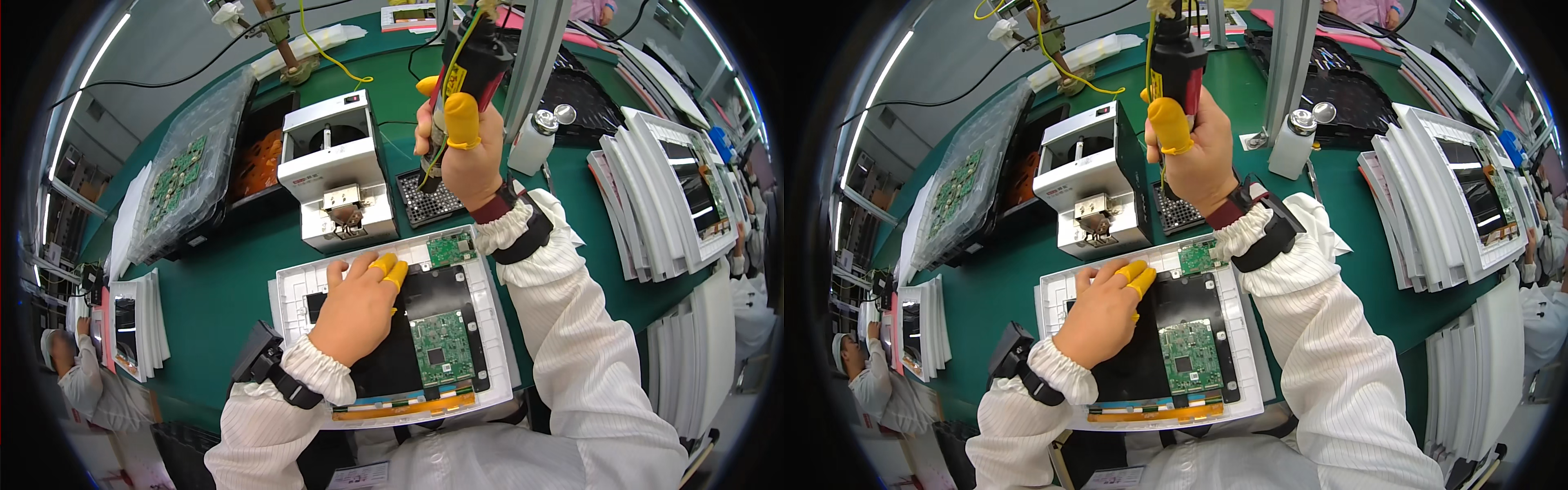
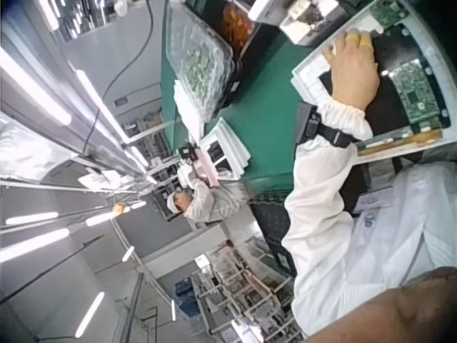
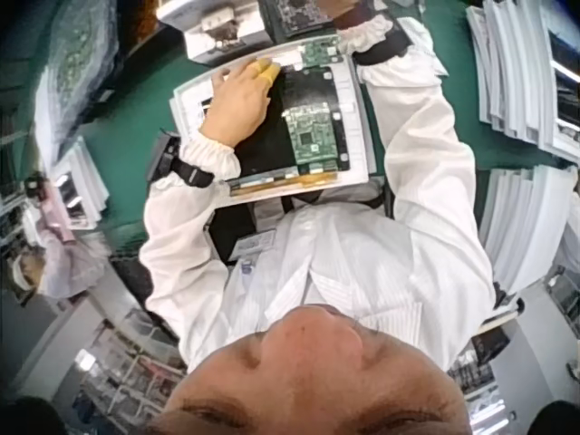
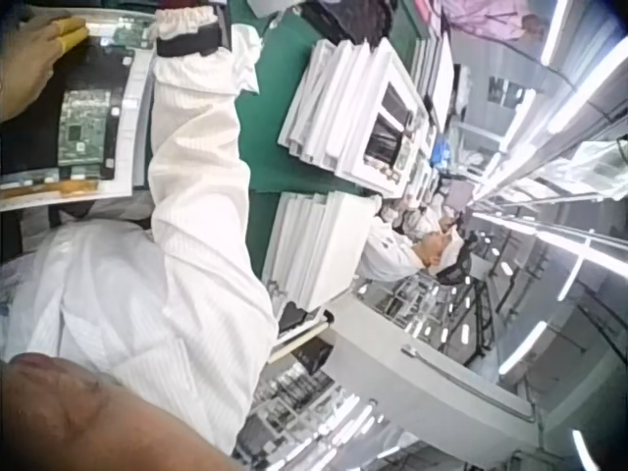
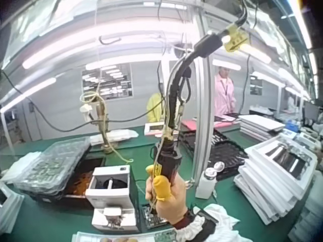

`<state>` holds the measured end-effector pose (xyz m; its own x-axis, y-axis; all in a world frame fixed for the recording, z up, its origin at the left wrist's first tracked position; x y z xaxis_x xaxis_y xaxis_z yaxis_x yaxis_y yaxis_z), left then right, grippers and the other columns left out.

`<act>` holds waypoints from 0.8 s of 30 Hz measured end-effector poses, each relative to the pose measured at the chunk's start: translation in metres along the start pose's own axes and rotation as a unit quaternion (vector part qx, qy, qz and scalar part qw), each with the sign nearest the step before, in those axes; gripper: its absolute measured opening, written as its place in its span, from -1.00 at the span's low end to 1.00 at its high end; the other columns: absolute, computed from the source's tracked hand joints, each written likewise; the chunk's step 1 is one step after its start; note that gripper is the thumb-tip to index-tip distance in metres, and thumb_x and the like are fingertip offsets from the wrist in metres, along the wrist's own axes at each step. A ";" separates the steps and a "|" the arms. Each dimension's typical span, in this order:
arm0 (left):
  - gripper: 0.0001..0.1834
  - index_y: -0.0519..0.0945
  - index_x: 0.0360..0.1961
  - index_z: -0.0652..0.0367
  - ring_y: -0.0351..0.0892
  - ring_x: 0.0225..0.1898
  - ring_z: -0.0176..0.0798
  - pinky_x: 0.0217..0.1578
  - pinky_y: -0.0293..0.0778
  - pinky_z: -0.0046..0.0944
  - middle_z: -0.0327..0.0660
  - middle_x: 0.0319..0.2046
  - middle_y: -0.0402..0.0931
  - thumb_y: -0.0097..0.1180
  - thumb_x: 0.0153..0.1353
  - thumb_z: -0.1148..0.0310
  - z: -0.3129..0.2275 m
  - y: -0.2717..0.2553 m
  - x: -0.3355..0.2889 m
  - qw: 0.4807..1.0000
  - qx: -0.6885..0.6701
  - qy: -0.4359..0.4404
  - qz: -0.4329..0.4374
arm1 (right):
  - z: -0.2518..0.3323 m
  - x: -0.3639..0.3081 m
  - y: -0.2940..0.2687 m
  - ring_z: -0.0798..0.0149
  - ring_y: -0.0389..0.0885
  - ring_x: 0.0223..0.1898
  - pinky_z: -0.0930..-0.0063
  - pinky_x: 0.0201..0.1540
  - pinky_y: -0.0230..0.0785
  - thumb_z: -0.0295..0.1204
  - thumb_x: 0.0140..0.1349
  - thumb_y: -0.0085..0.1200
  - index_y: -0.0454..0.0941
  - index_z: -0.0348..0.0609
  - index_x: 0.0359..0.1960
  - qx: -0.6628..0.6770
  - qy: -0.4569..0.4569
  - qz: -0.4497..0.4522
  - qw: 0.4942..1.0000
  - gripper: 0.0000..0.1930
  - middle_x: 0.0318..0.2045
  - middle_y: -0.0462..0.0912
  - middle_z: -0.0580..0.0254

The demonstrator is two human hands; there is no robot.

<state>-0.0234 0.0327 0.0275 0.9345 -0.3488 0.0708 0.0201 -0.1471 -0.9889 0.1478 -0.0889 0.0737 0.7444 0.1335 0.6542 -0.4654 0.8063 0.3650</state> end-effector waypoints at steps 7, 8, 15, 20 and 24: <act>-0.65 0.62 -0.18 0.29 0.31 0.20 -0.08 0.12 0.10 0.05 -0.07 -0.04 0.53 0.22 -0.09 0.52 0.011 -0.001 -0.005 1.000 -0.005 -0.003 0.003 | -0.019 -0.004 -0.003 0.45 0.47 -0.58 0.64 -0.50 0.35 -0.16 0.38 -0.07 0.41 -0.37 -0.05 -0.050 0.000 0.023 0.999 -0.58 -0.51 0.49 0.25; -0.65 0.62 -0.19 0.29 0.31 0.20 -0.07 0.12 0.10 0.05 -0.07 -0.06 0.54 0.23 -0.10 0.52 0.012 -0.001 -0.005 1.000 -0.007 -0.003 0.002 | -0.020 -0.005 -0.003 0.45 0.47 -0.57 0.64 -0.51 0.35 -0.17 0.38 -0.07 0.41 -0.36 -0.05 -0.058 0.005 0.020 0.998 -0.59 -0.51 0.49 0.25; -0.65 0.62 -0.21 0.29 0.33 0.18 -0.06 0.08 0.12 0.03 -0.06 -0.09 0.54 0.24 -0.13 0.53 0.018 -0.007 -0.008 1.000 -0.002 -0.005 -0.007 | -0.025 -0.007 -0.003 0.46 0.45 -0.57 0.63 -0.51 0.35 -0.20 0.38 -0.07 0.41 -0.34 -0.07 -0.065 0.017 0.023 0.997 -0.63 -0.50 0.48 0.25; -0.67 0.63 -0.24 0.30 0.35 0.16 -0.05 0.06 0.13 0.02 -0.05 -0.20 0.56 0.22 -0.14 0.56 0.021 -0.014 -0.009 1.000 -0.003 -0.009 -0.017 | -0.027 -0.007 -0.002 0.47 0.44 -0.58 0.63 -0.51 0.34 -0.17 0.36 -0.02 0.40 -0.33 -0.10 -0.065 0.018 0.029 0.997 -0.62 -0.50 0.48 0.26; -0.70 0.64 -0.28 0.30 0.37 0.15 -0.04 0.05 0.13 0.02 -0.05 -0.25 0.57 0.21 -0.15 0.57 0.022 -0.017 -0.008 1.000 -0.007 -0.011 -0.023 | -0.025 -0.006 -0.003 0.47 0.43 -0.58 0.63 -0.52 0.33 -0.14 0.34 0.01 0.39 -0.31 -0.13 -0.074 0.017 0.033 0.997 -0.60 -0.51 0.47 0.26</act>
<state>-0.0237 0.0582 0.0409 0.9406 -0.3202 0.1126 0.0582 -0.1746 -0.9829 0.1565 -0.0773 0.0517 0.7313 0.2066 0.6500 -0.4407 0.8705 0.2191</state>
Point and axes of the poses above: each hand's wrist, its own x-axis towards the middle knuckle, its own y-axis out of the palm, z = x × y, the point moved 3 cm from there along x, towards the middle knuckle
